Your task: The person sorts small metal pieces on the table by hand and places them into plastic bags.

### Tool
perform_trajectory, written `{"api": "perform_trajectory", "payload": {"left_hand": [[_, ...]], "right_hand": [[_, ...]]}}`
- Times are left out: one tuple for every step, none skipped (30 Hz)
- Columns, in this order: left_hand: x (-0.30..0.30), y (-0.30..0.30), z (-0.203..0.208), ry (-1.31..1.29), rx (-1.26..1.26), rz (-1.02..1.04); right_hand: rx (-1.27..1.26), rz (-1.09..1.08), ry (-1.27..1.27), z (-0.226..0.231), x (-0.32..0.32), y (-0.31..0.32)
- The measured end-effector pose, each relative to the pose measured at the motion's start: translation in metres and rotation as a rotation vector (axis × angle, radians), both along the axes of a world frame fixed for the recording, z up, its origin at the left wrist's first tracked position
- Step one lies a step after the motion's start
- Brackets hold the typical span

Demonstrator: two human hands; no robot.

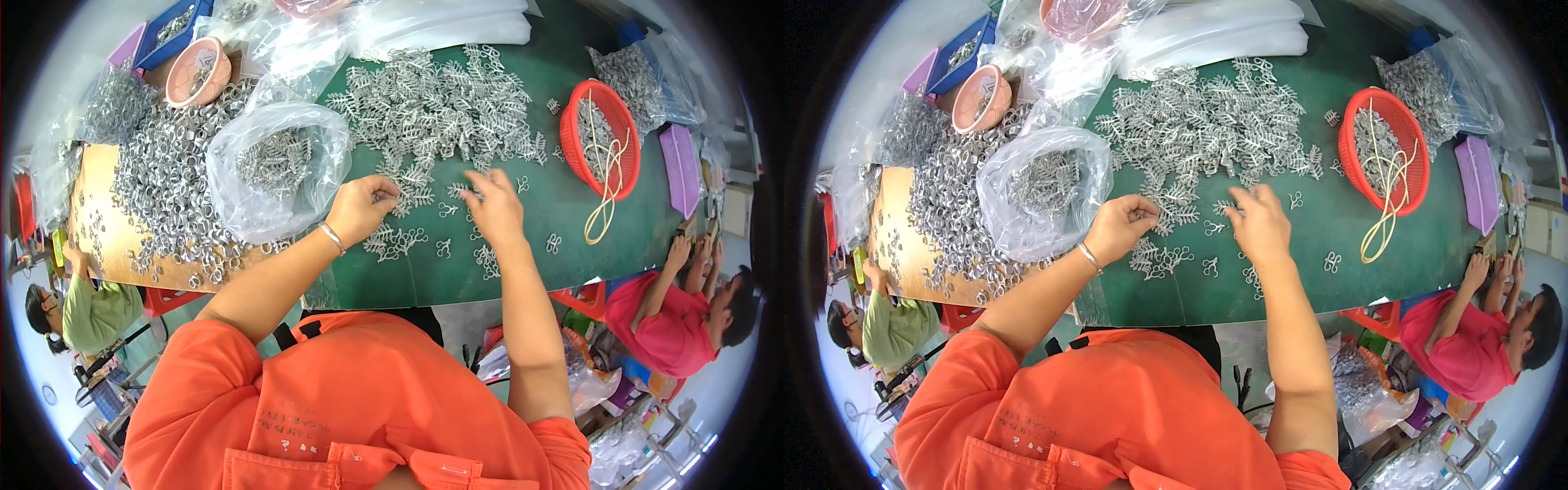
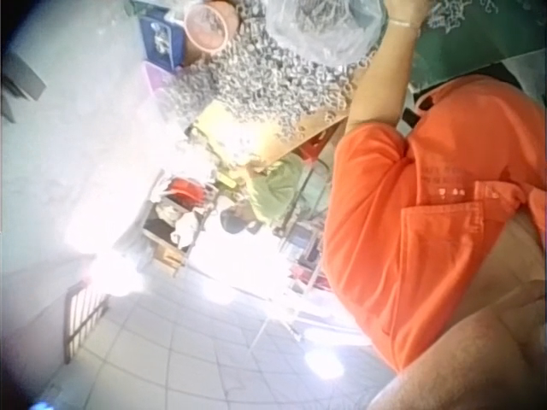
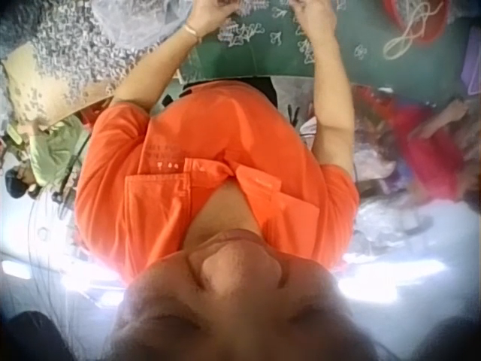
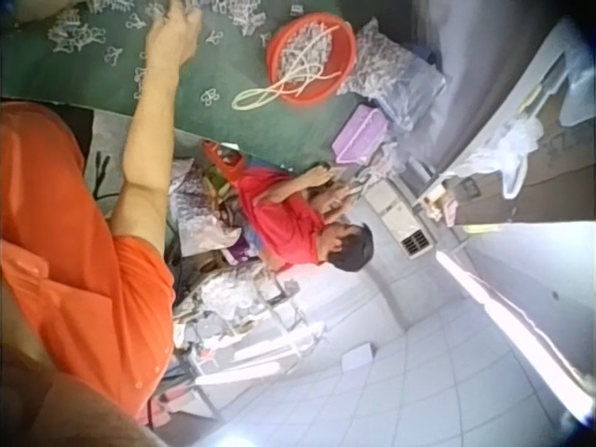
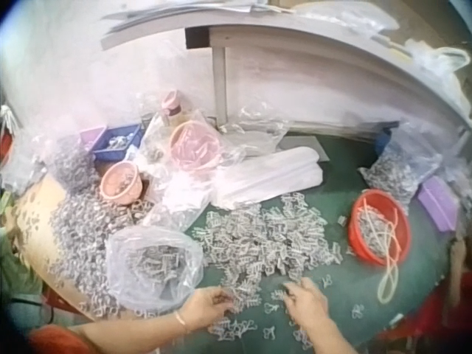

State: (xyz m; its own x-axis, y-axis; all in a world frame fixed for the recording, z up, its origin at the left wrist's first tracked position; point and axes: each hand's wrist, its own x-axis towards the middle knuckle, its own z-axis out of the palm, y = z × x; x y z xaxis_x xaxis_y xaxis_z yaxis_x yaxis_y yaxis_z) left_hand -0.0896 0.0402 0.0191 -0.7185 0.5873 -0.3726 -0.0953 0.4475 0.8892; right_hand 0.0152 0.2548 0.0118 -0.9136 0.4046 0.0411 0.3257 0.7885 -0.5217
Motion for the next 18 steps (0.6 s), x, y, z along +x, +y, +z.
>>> {"api": "perform_trajectory", "payload": {"left_hand": [[0.001,-0.001,0.004,0.027,-0.076,-0.013],[0.003,-0.002,0.006,0.053,-0.152,-0.027],[0.004,-0.005,0.005,0.056,-0.155,-0.024],[0.006,-0.008,0.002,0.264,-0.120,-0.047],[0.007,-0.011,0.000,0.471,-0.084,-0.072],[0.009,-0.015,0.000,0.472,-0.085,-0.065],[0.011,-0.016,0.000,0.515,-0.072,-0.138],[0.012,-0.017,-0.001,0.559,-0.060,-0.210],[0.015,-0.015,-0.003,0.583,-0.138,-0.259],[0.015,-0.015,-0.006,0.581,-0.151,-0.312],[0.016,-0.014,-0.009,0.567,-0.150,-0.298],[0.017,-0.011,-0.010,0.552,-0.141,-0.293],[0.018,-0.011,-0.008,0.555,-0.140,-0.292],[0.018,-0.011,-0.003,0.457,-0.048,-0.192],[0.020,-0.014,0.000,0.360,0.038,-0.087],[0.021,-0.016,0.001,0.365,0.036,-0.083],[0.022,-0.018,0.002,0.509,0.103,-0.069],[0.023,-0.022,0.003,0.653,0.171,-0.056]], "right_hand": [[0.145,0.082,-0.026,0.002,-0.002,-0.004],[0.147,0.083,-0.027,0.003,-0.004,-0.002],[-0.061,0.009,-0.069,0.004,-0.009,0.002],[-0.270,-0.065,-0.111,0.004,-0.011,0.006],[-0.706,-0.153,-0.109,0.003,-0.007,0.015],[-1.225,-0.223,-0.050,0.008,0.000,0.020],[-1.506,-0.164,0.066,0.009,0.008,0.023],[-1.784,-0.098,0.187,0.009,0.013,0.023],[-1.783,-0.094,0.184,0.018,0.014,0.018],[-1.896,-0.141,0.224,0.031,0.010,0.011],[-2.008,-0.189,0.264,0.038,0.006,0.004],[-2.003,-0.190,0.268,0.034,0.005,0.002],[-1.823,-0.136,0.198,0.024,0.002,0.000],[-1.641,-0.084,0.132,0.018,-0.002,-0.002],[-1.331,-0.049,-0.051,0.024,-0.013,-0.014],[-0.907,0.119,-0.169,0.026,-0.019,-0.021],[-0.506,0.207,-0.141,0.018,-0.019,-0.030],[-0.104,0.283,-0.107,0.014,-0.018,-0.040]]}}
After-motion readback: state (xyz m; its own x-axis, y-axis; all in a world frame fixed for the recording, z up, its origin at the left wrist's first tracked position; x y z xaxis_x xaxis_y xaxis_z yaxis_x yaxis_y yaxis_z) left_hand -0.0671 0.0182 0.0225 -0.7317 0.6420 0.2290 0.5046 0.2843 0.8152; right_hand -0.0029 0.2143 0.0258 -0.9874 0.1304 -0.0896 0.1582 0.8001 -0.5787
